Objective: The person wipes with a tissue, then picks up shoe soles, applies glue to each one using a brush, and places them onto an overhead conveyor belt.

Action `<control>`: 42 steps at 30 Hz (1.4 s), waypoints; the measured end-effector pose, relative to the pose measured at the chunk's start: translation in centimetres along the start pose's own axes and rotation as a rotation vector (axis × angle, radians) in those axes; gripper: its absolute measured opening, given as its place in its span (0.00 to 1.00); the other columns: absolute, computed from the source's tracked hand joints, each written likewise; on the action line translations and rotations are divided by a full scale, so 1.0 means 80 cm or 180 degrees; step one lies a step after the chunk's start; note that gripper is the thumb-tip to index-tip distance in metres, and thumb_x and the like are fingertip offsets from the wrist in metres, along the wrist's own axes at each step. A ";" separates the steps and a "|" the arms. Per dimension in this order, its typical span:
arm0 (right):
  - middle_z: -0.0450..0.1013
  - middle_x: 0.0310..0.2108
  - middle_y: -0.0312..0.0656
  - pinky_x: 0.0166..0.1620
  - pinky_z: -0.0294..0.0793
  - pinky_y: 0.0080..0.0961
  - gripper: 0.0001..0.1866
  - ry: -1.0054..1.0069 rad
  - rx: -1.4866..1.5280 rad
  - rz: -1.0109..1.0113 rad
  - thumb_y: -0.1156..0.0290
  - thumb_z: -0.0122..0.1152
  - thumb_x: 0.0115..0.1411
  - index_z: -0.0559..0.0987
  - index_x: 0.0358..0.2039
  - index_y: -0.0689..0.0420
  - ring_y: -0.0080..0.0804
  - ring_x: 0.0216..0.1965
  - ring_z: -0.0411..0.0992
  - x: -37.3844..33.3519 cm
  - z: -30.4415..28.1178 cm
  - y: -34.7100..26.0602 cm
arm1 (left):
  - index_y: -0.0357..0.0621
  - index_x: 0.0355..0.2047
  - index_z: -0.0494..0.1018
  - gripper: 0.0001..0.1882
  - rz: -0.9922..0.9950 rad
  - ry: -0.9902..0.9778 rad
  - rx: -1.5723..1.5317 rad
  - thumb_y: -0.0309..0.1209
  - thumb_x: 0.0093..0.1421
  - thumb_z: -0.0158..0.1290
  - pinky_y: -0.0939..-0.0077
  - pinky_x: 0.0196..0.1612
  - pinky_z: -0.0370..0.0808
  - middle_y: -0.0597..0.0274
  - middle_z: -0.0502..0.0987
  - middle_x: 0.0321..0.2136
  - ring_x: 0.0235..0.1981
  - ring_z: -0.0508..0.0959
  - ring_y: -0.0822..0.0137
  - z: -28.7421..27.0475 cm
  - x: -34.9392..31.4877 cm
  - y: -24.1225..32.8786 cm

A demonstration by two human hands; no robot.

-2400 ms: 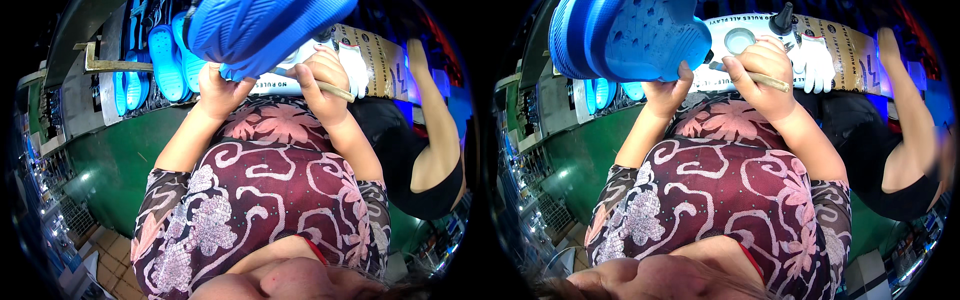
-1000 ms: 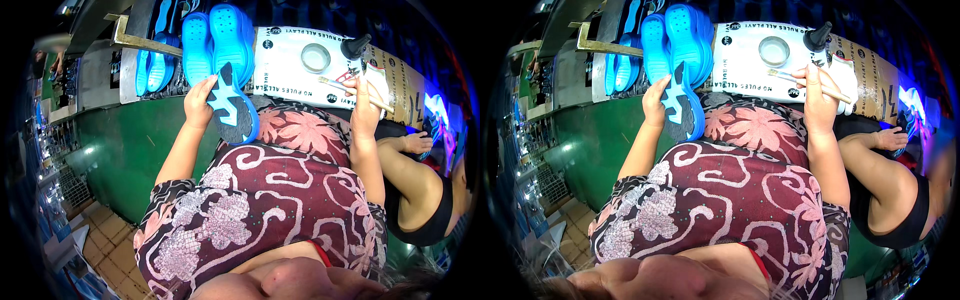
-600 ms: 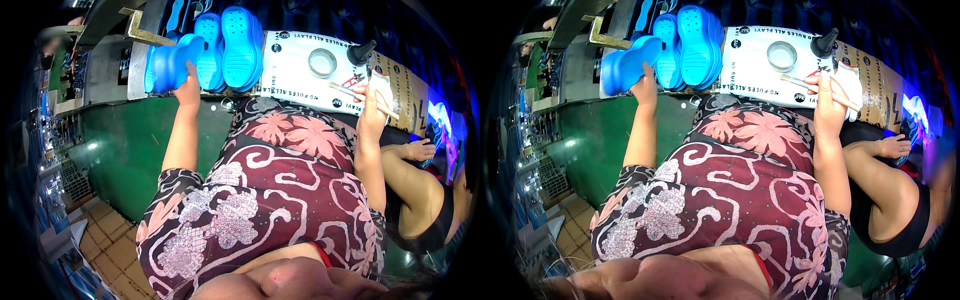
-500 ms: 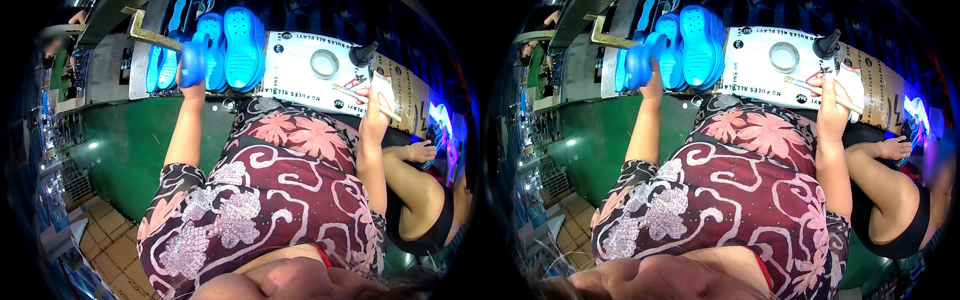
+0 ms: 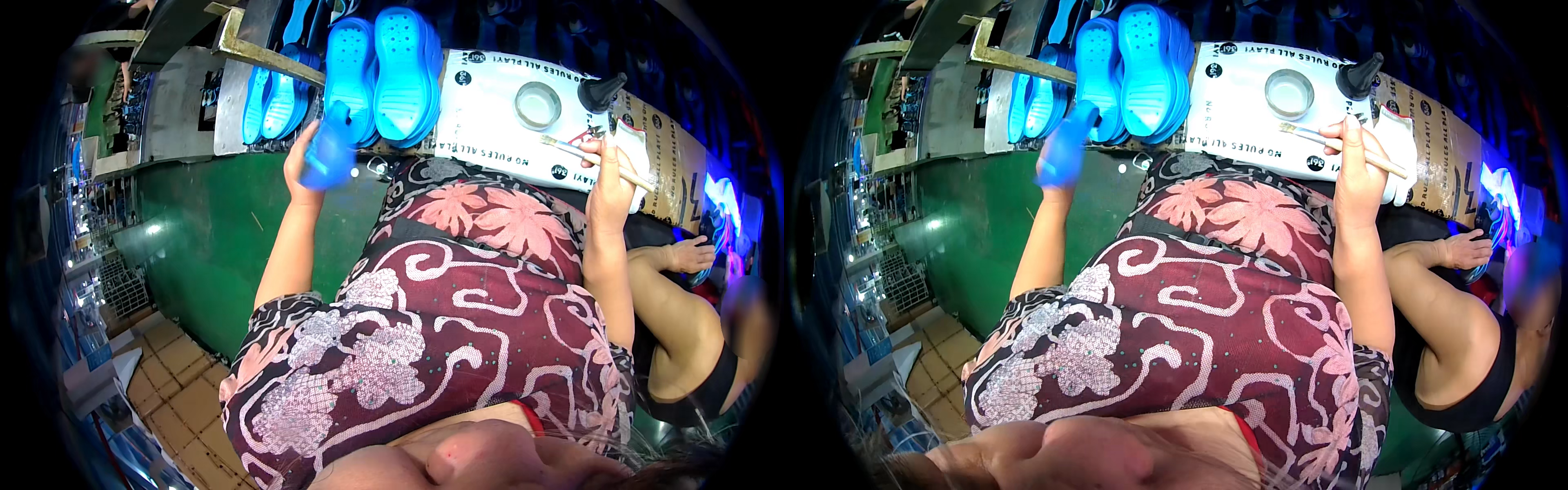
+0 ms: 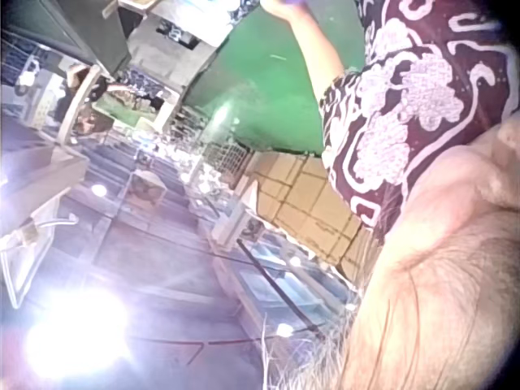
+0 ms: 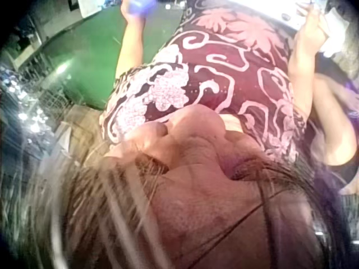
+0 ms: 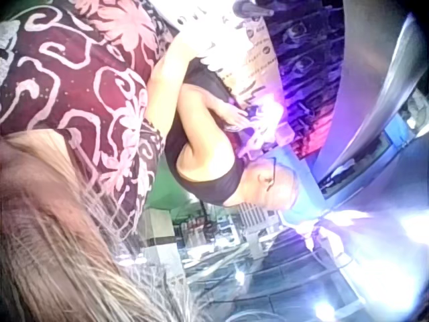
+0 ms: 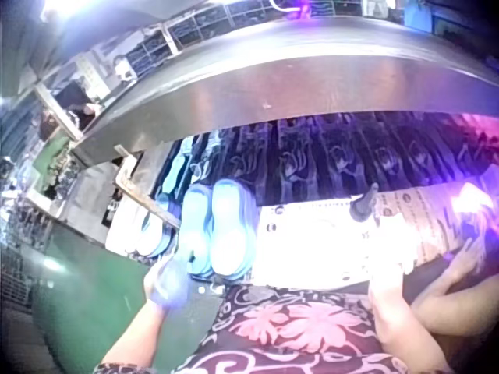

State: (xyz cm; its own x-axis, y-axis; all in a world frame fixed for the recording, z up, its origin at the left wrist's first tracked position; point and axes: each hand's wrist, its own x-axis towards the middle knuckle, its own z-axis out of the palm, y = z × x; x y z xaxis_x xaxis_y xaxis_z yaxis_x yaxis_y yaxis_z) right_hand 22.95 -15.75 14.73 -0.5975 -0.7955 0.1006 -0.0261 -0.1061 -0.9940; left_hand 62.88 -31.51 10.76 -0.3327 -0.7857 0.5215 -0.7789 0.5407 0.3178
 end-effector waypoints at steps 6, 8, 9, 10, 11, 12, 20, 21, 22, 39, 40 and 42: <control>0.74 0.26 0.40 0.33 0.66 0.18 0.18 0.0044 0.0305 0.0030 0.64 0.49 0.64 0.77 0.26 0.65 0.21 0.26 0.65 0.004 -0.001 0.006 | 0.34 0.44 0.60 0.16 -0.2238 0.0190 -0.3566 0.30 0.59 0.49 0.81 0.19 0.70 0.55 0.73 0.28 0.17 0.71 0.70 -0.025 0.037 0.106; 0.74 0.26 0.40 0.33 0.66 0.18 0.18 0.0148 0.0361 0.0053 0.64 0.49 0.63 0.77 0.26 0.65 0.21 0.26 0.65 0.003 -0.006 0.008 | 0.37 0.43 0.63 0.16 -0.2806 -0.0058 -0.4570 0.33 0.58 0.50 0.81 0.19 0.69 0.58 0.73 0.28 0.17 0.70 0.71 -0.024 0.046 0.132; 0.74 0.26 0.40 0.33 0.66 0.18 0.18 0.0205 0.0442 0.0096 0.63 0.49 0.63 0.78 0.26 0.64 0.21 0.26 0.65 0.004 -0.007 0.006 | 0.39 0.42 0.65 0.15 -0.3136 -0.0299 -0.4988 0.34 0.57 0.51 0.81 0.19 0.68 0.60 0.73 0.27 0.18 0.70 0.71 -0.025 0.049 0.137; 0.73 0.26 0.40 0.33 0.65 0.18 0.18 0.0290 0.0458 0.0128 0.63 0.50 0.63 0.77 0.26 0.64 0.21 0.26 0.65 0.002 -0.007 0.000 | 0.41 0.38 0.67 0.13 -0.3581 -0.0505 -0.5375 0.34 0.56 0.52 0.82 0.19 0.68 0.62 0.73 0.26 0.18 0.70 0.72 -0.025 0.051 0.145; 0.73 0.26 0.40 0.33 0.65 0.18 0.18 0.0314 0.0459 0.0092 0.63 0.50 0.63 0.77 0.26 0.64 0.21 0.26 0.65 0.000 -0.009 -0.004 | 0.42 0.36 0.68 0.11 -0.3730 -0.0883 -0.5710 0.34 0.55 0.52 0.84 0.19 0.68 0.62 0.73 0.25 0.18 0.69 0.73 -0.027 0.054 0.150; 0.73 0.25 0.40 0.33 0.65 0.18 0.18 0.0360 0.0500 0.0118 0.63 0.49 0.63 0.77 0.25 0.64 0.21 0.26 0.64 0.000 -0.009 -0.004 | 0.42 0.35 0.68 0.11 -0.3859 -0.1155 -0.5939 0.33 0.55 0.52 0.84 0.19 0.68 0.62 0.73 0.25 0.17 0.69 0.73 -0.025 0.056 0.151; 0.72 0.23 0.38 0.32 0.64 0.17 0.18 0.0548 0.0668 0.0398 0.61 0.50 0.63 0.77 0.25 0.63 0.21 0.24 0.64 0.000 -0.016 0.008 | 0.30 0.30 0.69 0.12 -0.4247 -0.1450 -0.6148 0.30 0.53 0.53 0.88 0.18 0.67 0.56 0.73 0.25 0.17 0.68 0.76 -0.013 0.075 0.169; 0.72 0.23 0.38 0.32 0.64 0.17 0.18 0.0545 0.0673 0.0387 0.61 0.50 0.63 0.77 0.25 0.63 0.21 0.24 0.64 0.000 -0.016 0.007 | 0.30 0.30 0.68 0.12 -0.4336 -0.1459 -0.6149 0.30 0.53 0.53 0.88 0.18 0.67 0.56 0.73 0.24 0.17 0.67 0.76 -0.013 0.077 0.170; 0.72 0.23 0.38 0.32 0.64 0.17 0.18 0.0534 0.0669 0.0385 0.61 0.50 0.63 0.77 0.25 0.63 0.21 0.24 0.64 0.000 -0.016 0.006 | 0.29 0.30 0.68 0.12 -0.4301 -0.1415 -0.6130 0.30 0.53 0.53 0.88 0.18 0.67 0.56 0.73 0.24 0.17 0.67 0.76 -0.015 0.079 0.173; 0.72 0.24 0.39 0.33 0.64 0.17 0.18 0.0528 0.0651 0.0388 0.62 0.49 0.63 0.76 0.25 0.63 0.21 0.25 0.64 -0.001 -0.017 0.012 | 0.34 0.49 0.59 0.19 -0.1490 0.0417 -0.3303 0.26 0.59 0.49 0.77 0.33 0.79 0.51 0.72 0.41 0.38 0.77 0.63 0.017 0.093 0.128; 0.71 0.24 0.39 0.33 0.64 0.17 0.18 0.0566 0.0647 0.0432 0.62 0.50 0.63 0.77 0.24 0.63 0.21 0.25 0.64 -0.003 -0.015 0.012 | 0.33 0.49 0.60 0.19 -0.1450 0.0415 -0.3196 0.26 0.59 0.50 0.76 0.34 0.78 0.51 0.72 0.41 0.38 0.77 0.63 0.022 0.093 0.117; 0.71 0.24 0.39 0.33 0.64 0.17 0.18 0.0540 0.0626 0.0458 0.62 0.50 0.63 0.77 0.24 0.63 0.21 0.25 0.64 -0.002 -0.015 0.015 | 0.33 0.49 0.61 0.20 -0.1437 0.0422 -0.3068 0.26 0.58 0.51 0.75 0.35 0.78 0.51 0.72 0.41 0.38 0.77 0.62 0.040 0.088 0.094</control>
State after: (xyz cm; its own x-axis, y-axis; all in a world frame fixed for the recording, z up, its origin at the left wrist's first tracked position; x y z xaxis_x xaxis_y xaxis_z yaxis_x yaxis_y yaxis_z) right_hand 22.07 -15.01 13.48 -0.7098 -0.7013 -0.0660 0.2147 -0.1261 -0.9685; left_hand 52.98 -33.93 14.25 -0.0134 -0.9648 0.2626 -0.0479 0.2629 0.9636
